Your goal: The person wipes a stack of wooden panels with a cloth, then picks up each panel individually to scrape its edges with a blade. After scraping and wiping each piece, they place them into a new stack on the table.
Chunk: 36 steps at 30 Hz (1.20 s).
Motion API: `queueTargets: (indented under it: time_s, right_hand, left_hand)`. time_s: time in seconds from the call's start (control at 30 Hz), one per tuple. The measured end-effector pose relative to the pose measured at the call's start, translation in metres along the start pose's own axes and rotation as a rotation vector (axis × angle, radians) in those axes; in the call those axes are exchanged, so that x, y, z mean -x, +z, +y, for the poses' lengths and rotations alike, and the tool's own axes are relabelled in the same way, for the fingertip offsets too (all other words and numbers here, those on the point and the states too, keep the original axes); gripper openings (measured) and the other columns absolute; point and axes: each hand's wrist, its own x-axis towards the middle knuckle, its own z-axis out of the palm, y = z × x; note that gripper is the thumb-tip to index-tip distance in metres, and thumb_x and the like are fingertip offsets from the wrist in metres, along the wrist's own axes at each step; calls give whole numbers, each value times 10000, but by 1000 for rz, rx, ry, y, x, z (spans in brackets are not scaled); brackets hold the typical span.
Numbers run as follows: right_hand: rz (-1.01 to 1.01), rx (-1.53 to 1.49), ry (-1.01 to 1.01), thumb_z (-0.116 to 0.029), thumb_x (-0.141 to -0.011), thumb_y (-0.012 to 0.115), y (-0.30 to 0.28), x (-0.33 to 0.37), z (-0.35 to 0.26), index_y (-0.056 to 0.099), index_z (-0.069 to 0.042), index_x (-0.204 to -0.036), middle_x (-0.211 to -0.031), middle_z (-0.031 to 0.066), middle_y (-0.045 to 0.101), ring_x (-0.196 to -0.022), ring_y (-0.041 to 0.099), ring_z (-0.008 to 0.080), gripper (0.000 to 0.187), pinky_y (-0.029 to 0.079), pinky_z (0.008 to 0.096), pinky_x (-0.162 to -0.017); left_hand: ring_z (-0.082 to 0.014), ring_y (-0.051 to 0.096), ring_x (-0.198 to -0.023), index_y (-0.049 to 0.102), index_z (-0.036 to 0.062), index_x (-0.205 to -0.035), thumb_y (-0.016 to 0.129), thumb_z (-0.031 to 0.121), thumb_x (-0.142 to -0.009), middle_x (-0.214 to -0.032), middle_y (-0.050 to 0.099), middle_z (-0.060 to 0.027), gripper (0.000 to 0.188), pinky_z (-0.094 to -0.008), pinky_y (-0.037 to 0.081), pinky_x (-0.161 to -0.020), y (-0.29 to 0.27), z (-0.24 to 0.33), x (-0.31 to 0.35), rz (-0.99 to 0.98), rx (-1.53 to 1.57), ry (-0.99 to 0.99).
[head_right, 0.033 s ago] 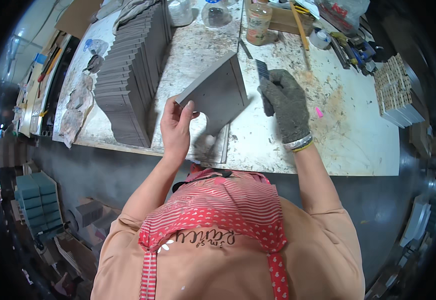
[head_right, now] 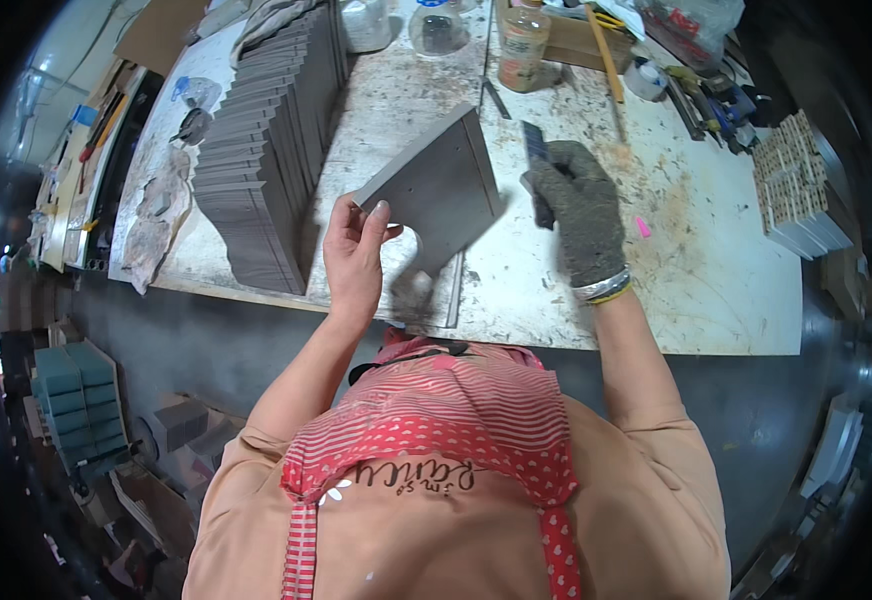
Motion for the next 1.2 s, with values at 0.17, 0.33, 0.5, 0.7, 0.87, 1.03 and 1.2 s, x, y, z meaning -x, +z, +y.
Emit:
queueTargets:
  time_s: [0.17, 0.33, 0.5, 0.7, 0.87, 1.03, 1.2]
  right_hand:
    - [-140, -375, 217, -96, -899, 595, -25, -19, 17, 591, 15, -1085, -1018, 96, 653, -902, 636, 154, 217, 516, 274, -819]
    - [-352, -724, 311, -133, -895, 602, -20, -2, -5, 477, 66, -1244, -1315, 232, 490, -1217, 497, 328, 420, 462, 423, -1004]
    - [-385, -702, 308, -202, -872, 637, 0, 15, -25, 411, 97, -1312, -1311, 238, 492, -1216, 493, 345, 578, 451, 423, -1008]
    - [-389, -563, 250, -206, -845, 653, 8, 22, -34, 414, 101, -1310, -1278, 245, 521, -1215, 495, 349, 606, 440, 423, -1010]
    - [-389, -617, 267, -192, -856, 638, 5, 19, -24, 437, 111, -1287, -1279, 231, 527, -1206, 503, 340, 564, 438, 421, -1009]
    - [-386, -727, 276, -202, -920, 575, 11, 10, -9, 465, 86, -1273, -1279, 220, 532, -1202, 504, 333, 468, 431, 420, -1013]
    - [-505, -1172, 395, -166, -960, 506, -1, -7, 15, 609, 12, -1083, -1271, 190, 551, -1170, 532, 341, 240, 398, 497, -1039]
  left_hand:
    - [-70, 563, -669, 546, 57, -982, 563, 192, -953, -805, 536, 16, 139, -243, 544, -675, -14, 10, 2, 92, 387, -324]
    - [-94, 597, -644, 524, 69, -1044, 564, 190, -947, -913, 602, -15, 159, -202, 541, -601, -24, 24, 9, 122, 497, -403]
    - [-86, 590, -661, 444, 35, -1231, 505, 179, -972, -975, 598, -50, 303, -210, 554, -588, -40, 27, 14, 126, 514, -440]
    - [-108, 619, -729, 432, 36, -1262, 449, 235, -999, -1057, 598, -85, 330, -220, 563, -599, -47, 32, 19, 115, 503, -437]
    - [-178, 669, -837, 507, 13, -1209, 422, 371, -1004, -1084, 633, -117, 421, -245, 571, -591, -49, 34, 20, 186, 523, -489]
    - [-113, 615, -718, 523, 31, -1157, 434, 345, -1006, -961, 618, -59, 360, -236, 572, -615, -50, 41, 17, 159, 447, -381]
    - [-46, 494, -712, 550, 19, -1215, 491, 206, -991, -1014, 619, -38, 298, -251, 545, -675, -30, 59, 27, 194, 276, -132]
